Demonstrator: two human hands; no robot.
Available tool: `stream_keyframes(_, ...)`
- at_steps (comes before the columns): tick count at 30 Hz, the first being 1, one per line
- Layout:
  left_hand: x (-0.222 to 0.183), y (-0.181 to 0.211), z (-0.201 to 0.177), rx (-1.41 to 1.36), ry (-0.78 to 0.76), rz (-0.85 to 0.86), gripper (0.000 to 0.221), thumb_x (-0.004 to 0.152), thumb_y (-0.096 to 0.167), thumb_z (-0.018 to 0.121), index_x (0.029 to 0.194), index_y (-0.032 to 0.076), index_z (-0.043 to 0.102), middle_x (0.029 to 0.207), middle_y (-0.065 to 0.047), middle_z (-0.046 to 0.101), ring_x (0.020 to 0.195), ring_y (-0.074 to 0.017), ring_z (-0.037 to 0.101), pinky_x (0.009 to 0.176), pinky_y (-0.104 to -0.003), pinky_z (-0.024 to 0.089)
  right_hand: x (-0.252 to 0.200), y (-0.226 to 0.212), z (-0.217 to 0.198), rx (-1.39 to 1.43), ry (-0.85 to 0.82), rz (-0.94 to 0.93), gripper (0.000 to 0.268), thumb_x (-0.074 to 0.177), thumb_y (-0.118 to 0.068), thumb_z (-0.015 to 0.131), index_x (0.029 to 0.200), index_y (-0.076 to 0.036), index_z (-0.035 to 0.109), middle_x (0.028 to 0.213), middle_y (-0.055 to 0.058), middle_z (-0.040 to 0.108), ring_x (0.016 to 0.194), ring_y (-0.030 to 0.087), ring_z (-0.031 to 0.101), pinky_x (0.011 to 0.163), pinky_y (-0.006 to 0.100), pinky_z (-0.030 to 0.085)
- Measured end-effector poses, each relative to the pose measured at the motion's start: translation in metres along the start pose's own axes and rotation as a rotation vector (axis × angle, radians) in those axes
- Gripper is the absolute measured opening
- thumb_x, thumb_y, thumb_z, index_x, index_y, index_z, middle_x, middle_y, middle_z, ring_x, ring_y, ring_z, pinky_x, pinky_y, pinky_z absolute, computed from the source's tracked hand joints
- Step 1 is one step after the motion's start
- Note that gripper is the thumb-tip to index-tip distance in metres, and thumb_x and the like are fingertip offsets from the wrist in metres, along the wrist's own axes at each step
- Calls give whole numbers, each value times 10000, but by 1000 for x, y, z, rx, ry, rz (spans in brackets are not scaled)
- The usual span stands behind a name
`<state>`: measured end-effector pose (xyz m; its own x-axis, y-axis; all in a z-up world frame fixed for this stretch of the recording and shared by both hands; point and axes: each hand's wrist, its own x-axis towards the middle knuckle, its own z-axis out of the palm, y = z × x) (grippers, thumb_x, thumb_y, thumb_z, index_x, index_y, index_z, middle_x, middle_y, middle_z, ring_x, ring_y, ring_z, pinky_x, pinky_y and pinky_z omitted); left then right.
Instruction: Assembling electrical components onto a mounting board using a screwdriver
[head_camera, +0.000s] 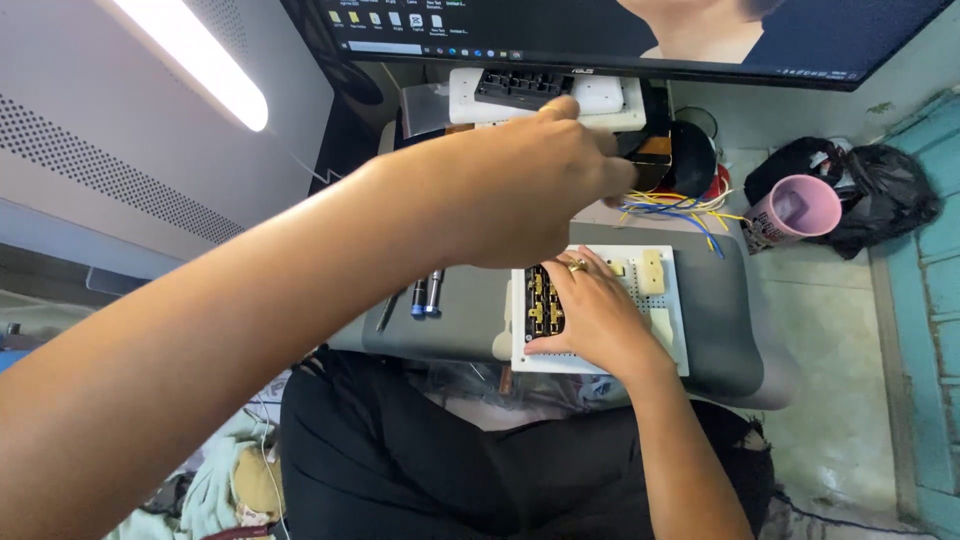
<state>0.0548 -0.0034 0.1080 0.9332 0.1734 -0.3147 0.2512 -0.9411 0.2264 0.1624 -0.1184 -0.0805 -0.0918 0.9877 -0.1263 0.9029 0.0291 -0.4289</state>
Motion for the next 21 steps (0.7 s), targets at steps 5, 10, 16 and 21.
stream_keyframes(5,16,-21,31,421,393,-39,259,783,-52,566,1004,80,588,727,-99,633,556,-385,670,367,-486,526,0,1,2,8,30,-27,1143,520,-523,954,1404,-73,386,1443,90,449,1349,351,362,1169,459,199)
stream_keyframes(10,9,-18,17,235,248,151,246,838,160,590,1075,95,607,870,-90,672,850,-321,582,699,-409,468,1,2,3,-20,49,-47,1156,491,-534,960,1389,-61,408,1410,125,491,1295,328,434,1175,417,204)
stream_keyframes(16,8,-12,12,264,262,8,227,820,90,526,1022,145,612,872,-75,629,761,-319,597,557,-419,481,1,-2,-3,-11,37,-55,1136,498,-502,964,1387,-68,405,1409,117,491,1278,298,457,1181,418,186)
stream_keyframes(21,7,-15,20,363,101,51,320,786,-105,474,1025,86,571,815,-81,622,725,-269,536,587,-358,436,1,1,2,-2,61,-83,1096,477,-515,950,1331,-36,461,1361,135,528,1270,277,477,1177,414,206)
